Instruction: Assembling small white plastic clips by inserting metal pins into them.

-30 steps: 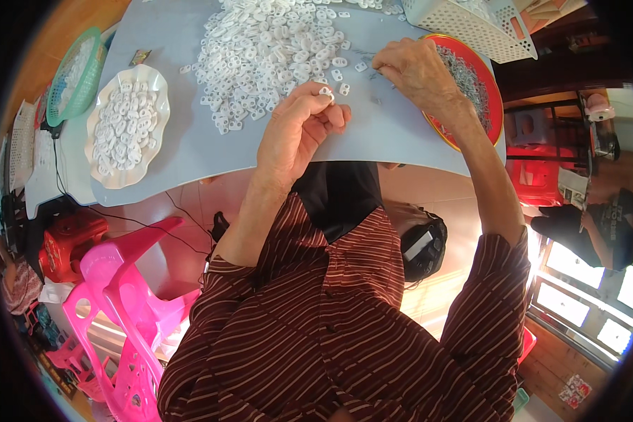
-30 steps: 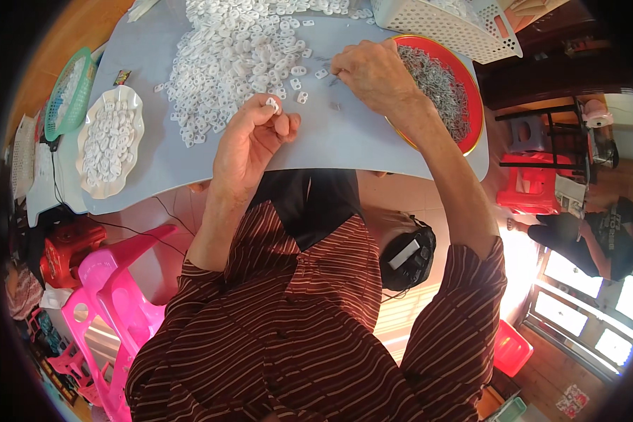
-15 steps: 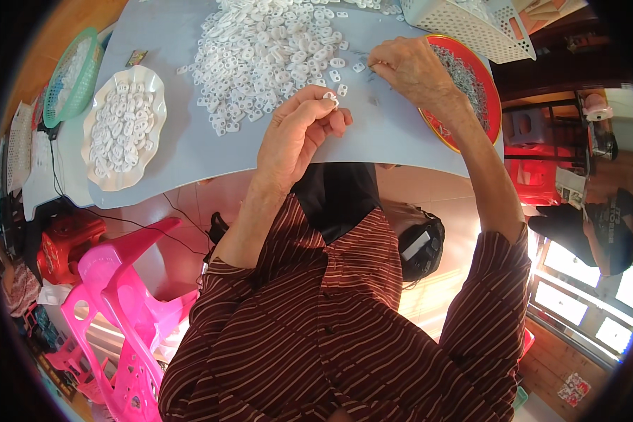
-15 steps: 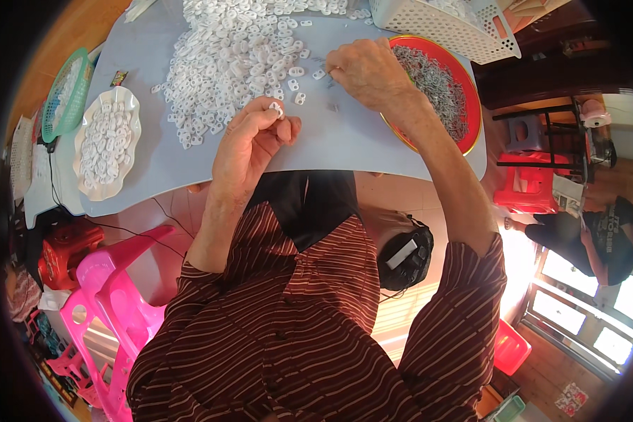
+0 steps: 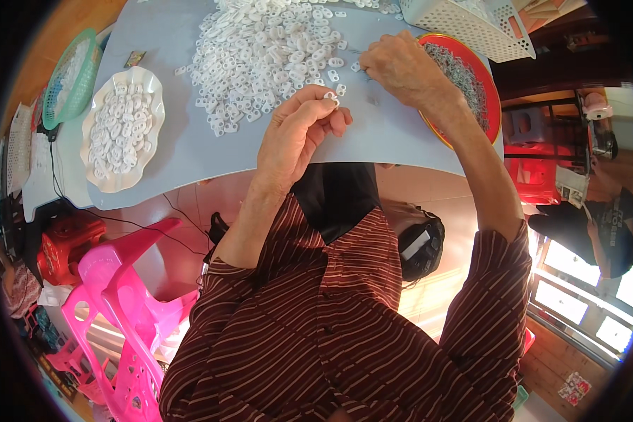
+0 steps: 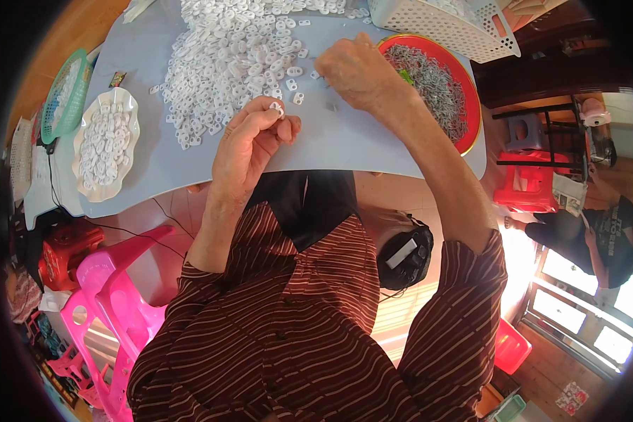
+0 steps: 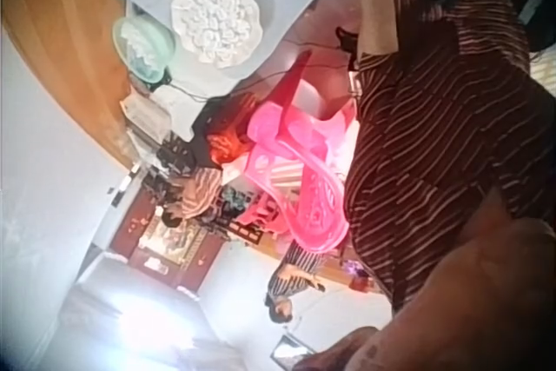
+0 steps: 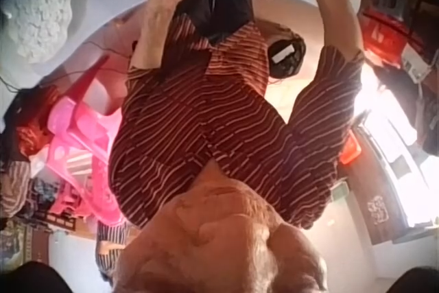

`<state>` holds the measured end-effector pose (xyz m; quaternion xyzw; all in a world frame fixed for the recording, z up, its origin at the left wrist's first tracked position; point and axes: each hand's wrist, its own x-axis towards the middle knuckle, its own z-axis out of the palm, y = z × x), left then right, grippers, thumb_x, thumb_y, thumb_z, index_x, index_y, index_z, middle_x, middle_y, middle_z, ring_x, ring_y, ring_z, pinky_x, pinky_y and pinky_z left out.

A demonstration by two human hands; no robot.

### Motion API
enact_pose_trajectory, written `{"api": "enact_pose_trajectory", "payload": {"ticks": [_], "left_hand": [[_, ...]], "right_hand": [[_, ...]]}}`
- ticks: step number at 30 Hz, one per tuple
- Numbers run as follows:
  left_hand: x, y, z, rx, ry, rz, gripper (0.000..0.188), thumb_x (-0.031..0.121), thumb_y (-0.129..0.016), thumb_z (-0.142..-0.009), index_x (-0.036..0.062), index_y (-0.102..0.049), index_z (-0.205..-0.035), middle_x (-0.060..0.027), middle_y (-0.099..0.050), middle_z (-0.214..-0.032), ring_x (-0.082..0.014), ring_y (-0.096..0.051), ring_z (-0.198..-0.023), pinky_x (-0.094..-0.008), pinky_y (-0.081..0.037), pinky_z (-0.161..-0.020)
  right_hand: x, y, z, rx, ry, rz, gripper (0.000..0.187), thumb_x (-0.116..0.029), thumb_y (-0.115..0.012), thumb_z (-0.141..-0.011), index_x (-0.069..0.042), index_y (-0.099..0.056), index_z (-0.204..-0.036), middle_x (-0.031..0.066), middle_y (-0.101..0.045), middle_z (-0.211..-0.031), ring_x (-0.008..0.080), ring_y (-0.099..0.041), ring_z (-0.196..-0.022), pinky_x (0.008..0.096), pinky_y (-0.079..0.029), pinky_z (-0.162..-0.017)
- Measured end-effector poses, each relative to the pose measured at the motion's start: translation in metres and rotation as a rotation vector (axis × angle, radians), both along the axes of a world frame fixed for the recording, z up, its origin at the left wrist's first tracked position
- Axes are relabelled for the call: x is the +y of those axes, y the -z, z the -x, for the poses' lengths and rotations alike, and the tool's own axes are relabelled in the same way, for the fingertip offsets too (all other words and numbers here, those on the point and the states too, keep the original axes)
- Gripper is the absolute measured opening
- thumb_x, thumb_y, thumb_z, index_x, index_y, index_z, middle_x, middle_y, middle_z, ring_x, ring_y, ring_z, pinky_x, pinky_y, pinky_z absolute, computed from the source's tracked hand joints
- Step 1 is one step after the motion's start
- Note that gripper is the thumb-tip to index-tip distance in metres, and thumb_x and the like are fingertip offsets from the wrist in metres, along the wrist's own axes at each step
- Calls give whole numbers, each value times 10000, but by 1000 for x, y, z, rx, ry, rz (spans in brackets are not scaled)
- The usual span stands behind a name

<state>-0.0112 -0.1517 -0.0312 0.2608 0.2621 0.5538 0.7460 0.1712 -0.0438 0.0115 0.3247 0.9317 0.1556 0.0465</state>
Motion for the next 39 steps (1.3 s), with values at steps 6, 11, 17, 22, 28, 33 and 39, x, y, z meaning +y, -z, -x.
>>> {"api": "enact_pose_trajectory", "payload": {"ticks": [6, 11, 17, 22, 28, 33, 39], "left_hand": [[-2, -1, -5, 53, -45, -28, 139, 103, -507, -896, -2, -599, -899, -67, -581, -713, -155, -569, -776, -252, -434, -713], [-4, 3, -8, 119, -92, -68, 134, 98, -516, -887, 0, -607, -877, -67, -609, -743, -131, -568, -728, -250, -435, -698], [-9, 5, -16, 269, -127, -167, 130, 100, -525, -887, 4, -612, -877, -31, -612, -736, -73, -539, -692, -230, -423, -675], [-11, 1, -21, 477, -120, -295, 116, 107, -545, -886, 5, -599, -869, 10, -579, -701, -28, -459, -658, -188, -363, -608], [-14, 2, -32, 489, -176, -291, 110, 112, -549, -897, 15, -588, -863, 33, -557, -691, -2, -381, -591, -173, -296, -513], [-14, 0, -36, 484, -182, -263, 124, 127, -553, -916, 8, -574, -890, 31, -541, -688, -5, -415, -614, -172, -324, -523], [-12, 6, -43, 493, -246, -337, 149, 139, -559, -918, -7, -563, -892, 25, -529, -691, -14, -435, -625, -177, -346, -532]], "right_hand": [[-2, -7, -4, 347, 233, 219, 52, -87, -603, -735, -36, -614, -731, 110, -639, -717, 274, -637, -665, 369, -504, -631], [-46, -21, 2, 959, 314, 562, 146, -67, -623, -744, 3, -655, -868, 70, -658, -733, 161, -631, -663, 269, -513, -641], [-90, 9, 0, 1415, 503, 967, 153, -59, -624, -842, 44, -651, -951, 28, -654, -783, 85, -601, -731, 227, -496, -676], [-98, 47, 1, 1928, 399, 1179, 98, -77, -654, -855, -6, -669, -922, 27, -646, -807, 77, -576, -747, 216, -464, -708], [-100, 49, 3, 2086, 340, 1218, 212, -38, -642, -853, -5, -614, -1061, 29, -635, -900, 95, -580, -812, 237, -472, -776], [-100, 53, 4, 2157, 284, 1235, 254, -25, -635, -854, -12, -592, -1104, 26, -637, -923, 98, -592, -843, 246, -484, -798], [-103, 51, 4, 2137, 308, 1218, 246, -18, -592, -882, -34, -578, -1127, 28, -627, -956, 132, -589, -873, 287, -488, -770]]}}
